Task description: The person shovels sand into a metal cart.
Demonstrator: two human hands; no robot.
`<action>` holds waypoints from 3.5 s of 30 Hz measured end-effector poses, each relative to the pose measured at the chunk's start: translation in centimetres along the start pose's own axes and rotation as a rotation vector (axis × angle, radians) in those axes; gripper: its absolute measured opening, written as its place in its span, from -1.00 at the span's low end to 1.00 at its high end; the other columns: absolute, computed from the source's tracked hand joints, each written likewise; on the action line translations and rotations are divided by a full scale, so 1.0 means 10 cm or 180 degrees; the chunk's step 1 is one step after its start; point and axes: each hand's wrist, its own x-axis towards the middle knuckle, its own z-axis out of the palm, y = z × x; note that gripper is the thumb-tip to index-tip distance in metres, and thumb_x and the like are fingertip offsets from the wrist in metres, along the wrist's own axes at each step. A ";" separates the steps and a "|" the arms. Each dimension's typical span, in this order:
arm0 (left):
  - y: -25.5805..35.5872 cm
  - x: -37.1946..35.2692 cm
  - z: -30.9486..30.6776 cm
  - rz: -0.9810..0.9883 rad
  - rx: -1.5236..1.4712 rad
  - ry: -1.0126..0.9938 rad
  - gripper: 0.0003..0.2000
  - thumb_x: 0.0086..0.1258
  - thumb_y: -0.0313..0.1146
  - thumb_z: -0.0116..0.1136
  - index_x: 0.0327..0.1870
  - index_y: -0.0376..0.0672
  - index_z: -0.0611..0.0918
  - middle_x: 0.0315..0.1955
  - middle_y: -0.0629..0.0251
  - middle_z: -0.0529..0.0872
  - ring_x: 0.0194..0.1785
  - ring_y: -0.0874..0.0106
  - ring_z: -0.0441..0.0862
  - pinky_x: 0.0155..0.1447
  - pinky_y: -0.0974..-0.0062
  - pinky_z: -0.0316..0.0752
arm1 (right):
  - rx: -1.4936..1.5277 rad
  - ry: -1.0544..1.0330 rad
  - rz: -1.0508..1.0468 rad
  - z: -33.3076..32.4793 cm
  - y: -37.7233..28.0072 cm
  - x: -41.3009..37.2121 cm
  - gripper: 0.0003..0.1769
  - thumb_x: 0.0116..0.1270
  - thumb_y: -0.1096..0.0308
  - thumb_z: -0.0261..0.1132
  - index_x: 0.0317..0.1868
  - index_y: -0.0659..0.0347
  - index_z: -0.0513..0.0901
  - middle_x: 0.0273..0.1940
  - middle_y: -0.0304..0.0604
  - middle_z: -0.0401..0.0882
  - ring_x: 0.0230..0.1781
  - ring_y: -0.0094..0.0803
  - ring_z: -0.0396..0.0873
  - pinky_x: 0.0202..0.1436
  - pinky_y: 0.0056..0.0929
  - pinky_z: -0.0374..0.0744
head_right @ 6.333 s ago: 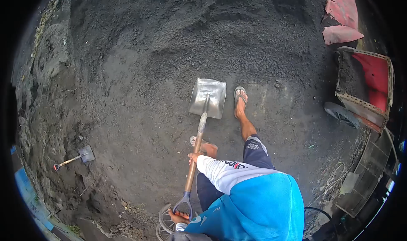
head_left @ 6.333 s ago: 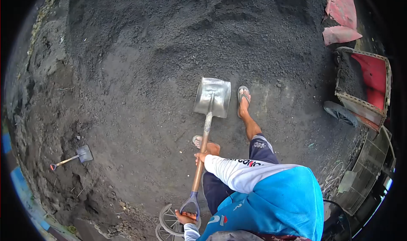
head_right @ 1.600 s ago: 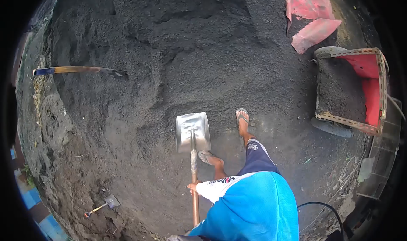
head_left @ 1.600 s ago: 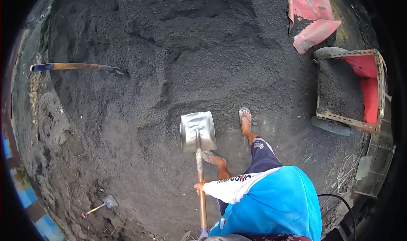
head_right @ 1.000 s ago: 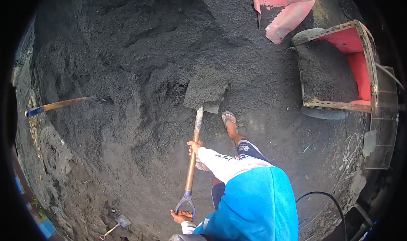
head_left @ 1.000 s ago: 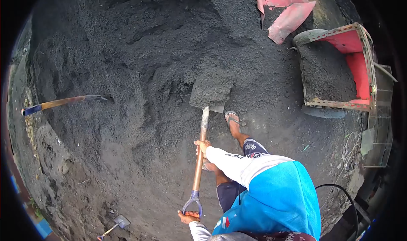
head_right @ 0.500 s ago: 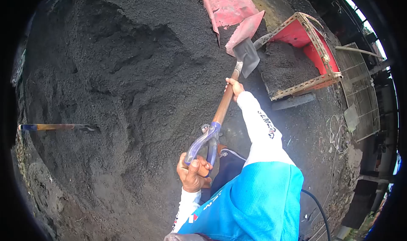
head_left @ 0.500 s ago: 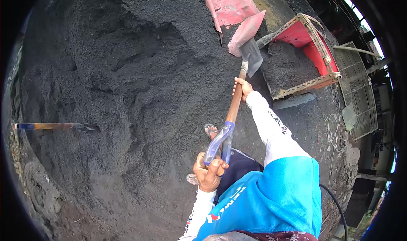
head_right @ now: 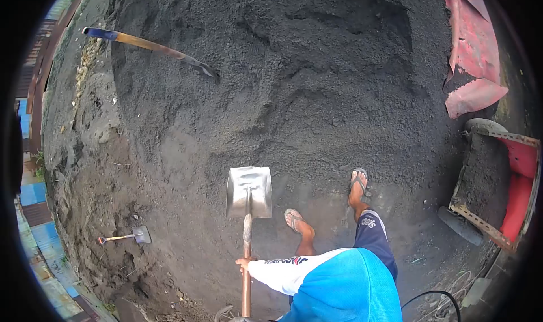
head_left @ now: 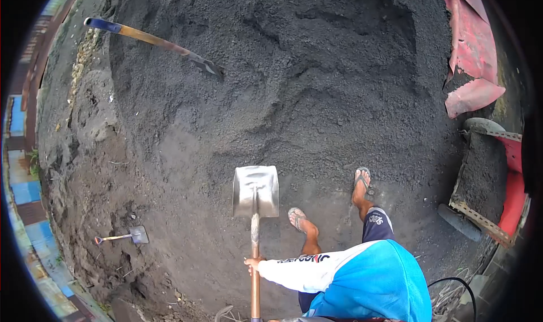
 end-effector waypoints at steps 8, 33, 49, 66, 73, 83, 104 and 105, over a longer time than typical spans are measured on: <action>0.65 -0.63 2.68 0.1365 -0.0720 -0.1108 -0.62 0.38 0.03 0.09 -0.47 -0.03 0.34 -0.80 0.43 0.24 -0.79 0.51 0.19 -0.72 0.45 0.14 | 0.1086 -0.0529 -0.0931 -0.60 -3.63 0.27 -0.73 0.24 0.24 0.39 -0.36 0.22 0.51 -0.65 -0.09 0.44 -0.67 -0.17 0.50 -0.57 -0.09 0.57; -0.81 -4.10 2.66 -0.0231 0.1851 -0.6630 -0.64 0.43 -0.06 0.19 -0.20 -0.22 0.47 -0.43 0.24 0.56 -0.37 0.36 0.57 -0.17 0.23 0.59 | 0.3068 0.1435 -0.3650 -5.63 -3.16 -4.19 -0.75 0.25 0.22 0.38 -0.29 0.21 0.56 -0.52 -0.13 0.52 -0.56 -0.19 0.54 -0.42 -0.13 0.61; 0.23 -0.65 1.31 0.1017 0.1152 -0.0712 -0.46 0.29 0.30 0.04 -0.60 0.01 0.30 -0.83 0.38 0.25 -0.78 0.38 0.22 -0.67 0.37 0.23 | 0.2465 0.0002 -0.0625 -3.07 -2.60 -0.52 -0.80 0.21 0.31 0.38 -0.40 0.22 0.54 -0.66 -0.10 0.44 -0.71 -0.16 0.48 -0.65 -0.12 0.55; -1.23 -2.37 3.67 0.0486 0.2097 -0.3231 -0.45 0.39 0.25 -0.09 -0.62 -0.04 0.25 -0.84 0.32 0.25 -0.81 0.35 0.26 -0.71 0.34 0.29 | 0.3602 0.1202 -0.2425 -5.31 -2.98 -2.38 -0.82 0.23 0.33 0.38 -0.40 0.15 0.53 -0.63 -0.16 0.47 -0.72 -0.24 0.47 -0.66 -0.17 0.55; -1.94 -5.43 2.78 -0.0047 0.2379 -0.7289 -0.77 0.37 -0.35 0.27 -0.13 -0.20 0.47 -0.54 0.25 0.61 -0.50 0.42 0.60 -0.34 0.39 0.57 | 0.3372 0.2270 -0.3810 -7.04 -2.86 -5.21 -0.78 0.25 0.25 0.37 -0.35 0.20 0.55 -0.53 -0.14 0.51 -0.57 -0.20 0.53 -0.44 -0.13 0.61; -0.63 -2.11 2.96 -0.0010 0.1824 -0.4034 -0.48 0.42 0.23 -0.04 -0.53 -0.06 0.38 -0.71 0.35 0.39 -0.62 0.36 0.39 -0.42 0.30 0.42 | 0.2885 0.0643 -0.2427 -4.69 -2.85 -2.10 -0.78 0.34 0.32 0.30 -0.42 0.25 0.54 -0.61 -0.06 0.51 -0.66 -0.15 0.53 -0.50 -0.05 0.62; -0.76 -1.29 2.60 0.1182 0.1281 -0.1749 -0.49 0.40 0.14 -0.03 -0.66 -0.01 0.27 -0.86 0.36 0.25 -0.83 0.38 0.22 -0.73 0.35 0.17 | 0.2522 0.0464 -0.1090 -3.66 -2.66 -0.56 -0.86 0.26 0.39 0.32 -0.38 0.17 0.51 -0.63 -0.14 0.47 -0.72 -0.22 0.49 -0.69 -0.14 0.56; -0.74 -1.33 2.59 0.1377 0.1360 -0.1670 -0.49 0.39 0.14 -0.03 -0.66 -0.01 0.26 -0.87 0.35 0.23 -0.84 0.38 0.20 -0.74 0.34 0.18 | 0.2547 0.0517 -0.1126 -3.68 -2.58 -0.66 -0.87 0.26 0.39 0.32 -0.38 0.17 0.51 -0.63 -0.14 0.47 -0.72 -0.22 0.49 -0.69 -0.14 0.56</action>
